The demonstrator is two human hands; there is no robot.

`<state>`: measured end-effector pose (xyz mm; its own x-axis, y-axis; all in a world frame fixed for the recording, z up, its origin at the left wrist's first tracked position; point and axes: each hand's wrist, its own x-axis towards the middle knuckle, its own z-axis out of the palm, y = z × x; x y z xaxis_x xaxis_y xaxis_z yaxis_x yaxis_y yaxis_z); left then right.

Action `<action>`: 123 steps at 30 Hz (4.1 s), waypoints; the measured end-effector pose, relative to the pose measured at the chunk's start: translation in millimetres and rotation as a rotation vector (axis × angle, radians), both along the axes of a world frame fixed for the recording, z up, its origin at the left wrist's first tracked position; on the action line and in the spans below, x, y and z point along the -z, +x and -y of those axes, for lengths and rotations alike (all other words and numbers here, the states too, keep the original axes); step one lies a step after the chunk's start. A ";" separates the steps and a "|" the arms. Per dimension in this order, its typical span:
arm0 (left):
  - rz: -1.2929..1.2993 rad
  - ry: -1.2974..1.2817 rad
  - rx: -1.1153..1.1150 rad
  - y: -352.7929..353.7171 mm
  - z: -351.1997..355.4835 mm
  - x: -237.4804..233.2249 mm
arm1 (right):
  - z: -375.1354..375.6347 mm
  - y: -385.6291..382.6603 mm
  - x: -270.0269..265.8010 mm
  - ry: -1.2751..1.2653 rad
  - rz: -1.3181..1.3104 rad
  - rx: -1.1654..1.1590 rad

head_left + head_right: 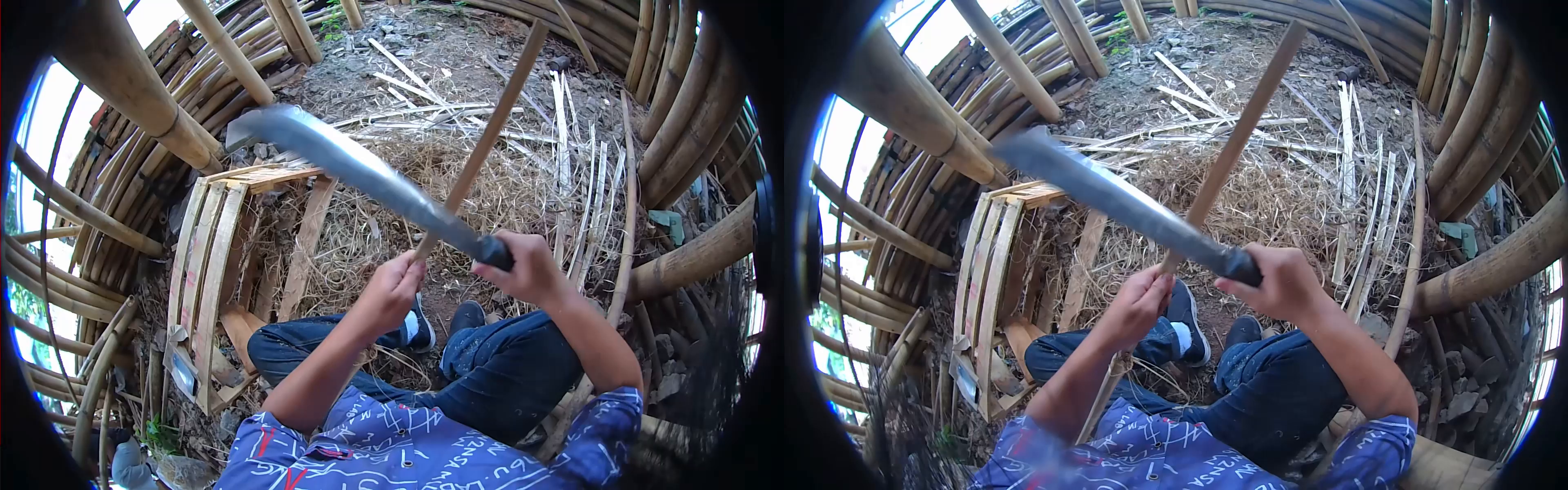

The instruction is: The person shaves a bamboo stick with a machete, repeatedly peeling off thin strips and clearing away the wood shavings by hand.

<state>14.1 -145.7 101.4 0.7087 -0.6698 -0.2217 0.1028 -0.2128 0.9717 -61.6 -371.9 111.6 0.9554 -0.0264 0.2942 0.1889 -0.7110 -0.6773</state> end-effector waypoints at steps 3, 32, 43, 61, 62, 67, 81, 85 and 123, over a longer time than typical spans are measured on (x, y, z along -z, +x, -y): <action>0.092 -0.022 -0.011 -12.8 5.5 -8.2 | -6.4 3.9 -2.4 -0.167 -0.072 -0.089; -0.043 0.288 -0.102 -54.4 -99.9 38.2 | 54.0 -12.8 9.4 -0.176 -0.113 0.342; 0.158 0.251 -0.121 -48.4 -92.0 34.3 | 34.6 -1.2 4.4 -0.347 -0.031 0.071; 0.221 0.452 -0.043 -58.4 -160.2 39.4 | 62.3 -17.8 9.5 -0.431 -0.041 0.452; 0.227 0.461 -0.043 -58.6 -159.8 40.1 | 60.2 -17.3 9.2 -0.381 -0.057 0.410; 0.268 0.427 -0.095 -61.3 -151.3 38.3 | 37.2 -14.7 -3.8 -0.468 -0.009 0.194; 0.324 0.478 -0.037 -64.2 -149.2 34.7 | 74.1 -25.0 9.1 -0.382 -0.086 0.488; 0.344 0.472 -0.048 -63.8 -138.3 30.1 | 55.8 -19.8 1.9 -0.301 -0.065 0.401; 0.568 0.505 -0.077 -40.0 -42.2 18.7 | 31.2 -13.5 2.9 -0.464 -0.178 0.015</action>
<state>-25.9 -103.4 82.7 0.8459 -0.5280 -0.0758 -0.3511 -0.6580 0.6661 -75.1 -403.1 108.8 0.9924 0.0543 0.1106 0.0863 -0.9470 -0.3093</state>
